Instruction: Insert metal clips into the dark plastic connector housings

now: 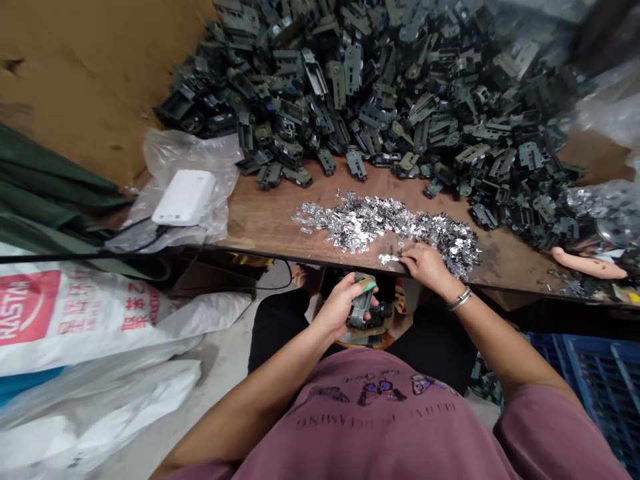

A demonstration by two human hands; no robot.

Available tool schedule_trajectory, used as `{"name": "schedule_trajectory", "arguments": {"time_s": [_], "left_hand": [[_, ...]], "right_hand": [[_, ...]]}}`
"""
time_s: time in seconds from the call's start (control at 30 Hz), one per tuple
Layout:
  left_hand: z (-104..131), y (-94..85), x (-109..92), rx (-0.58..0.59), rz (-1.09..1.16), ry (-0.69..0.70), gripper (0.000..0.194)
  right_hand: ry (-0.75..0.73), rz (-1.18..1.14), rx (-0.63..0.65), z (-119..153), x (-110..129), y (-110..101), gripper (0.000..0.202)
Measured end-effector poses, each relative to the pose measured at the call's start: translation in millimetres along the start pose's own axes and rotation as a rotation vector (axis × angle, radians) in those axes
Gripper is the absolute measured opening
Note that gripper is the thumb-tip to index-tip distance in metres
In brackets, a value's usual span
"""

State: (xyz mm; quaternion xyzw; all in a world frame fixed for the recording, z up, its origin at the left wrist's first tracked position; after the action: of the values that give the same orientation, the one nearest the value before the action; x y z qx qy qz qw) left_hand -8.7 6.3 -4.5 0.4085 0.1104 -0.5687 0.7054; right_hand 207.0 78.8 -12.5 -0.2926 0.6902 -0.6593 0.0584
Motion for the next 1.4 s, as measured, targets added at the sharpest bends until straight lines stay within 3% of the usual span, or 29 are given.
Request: {"name": "schedule_trajectory", "arguments": {"time_s": [0.47,0.57,0.7,0.77,1.0,1.23,1.4], "left_hand": [[-3.0,16.9,1.6,-0.040,-0.084,-0.002,0.026],[-4.0,19.6,0.5,-0.013,-0.084,0.028,0.027],[-6.6,25.1,1.2,0.068,-0.084,0.112,0.034],[-6.4,28.0,1.6,0.087,-0.111,0.164,0.033],[2.0,25.7,-0.5,-0.017,-0.321,0.338,0.028],[9.1,22.1,-3.3,-0.191,-0.556,0.437,0.025],[9.9,23.7,-5.1,-0.152,-0.509,0.434,0.026]], "right_hand": [[-0.015,0.129,0.021,-0.2,12.2,-2.3,0.017],[0.011,-0.017,-0.050,6.9,19.3,-7.6,0.014],[0.016,-0.444,-0.297,20.9,43.2,-10.4,0.009],[-0.021,-0.547,-0.389,26.1,58.6,-8.9,0.008],[-0.213,-0.506,-0.518,27.8,83.0,-6.2,0.008],[-0.239,-0.384,-0.485,29.5,87.9,-4.8,0.012],[-0.261,-0.395,-0.526,31.6,89.2,-4.2,0.012]]}}
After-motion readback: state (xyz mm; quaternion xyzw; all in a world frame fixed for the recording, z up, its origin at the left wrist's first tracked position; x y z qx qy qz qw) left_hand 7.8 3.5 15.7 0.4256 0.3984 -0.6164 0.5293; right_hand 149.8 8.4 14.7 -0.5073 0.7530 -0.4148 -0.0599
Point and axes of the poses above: each hand's wrist, its own z-axis away from the middle knuckle, its own y-axis out of the palm, x = y × z, the point moved 2 cm from there along -z, towards the middle knuckle, and after that the axes turned 8 degrees about -y, right-handed, at the moved point
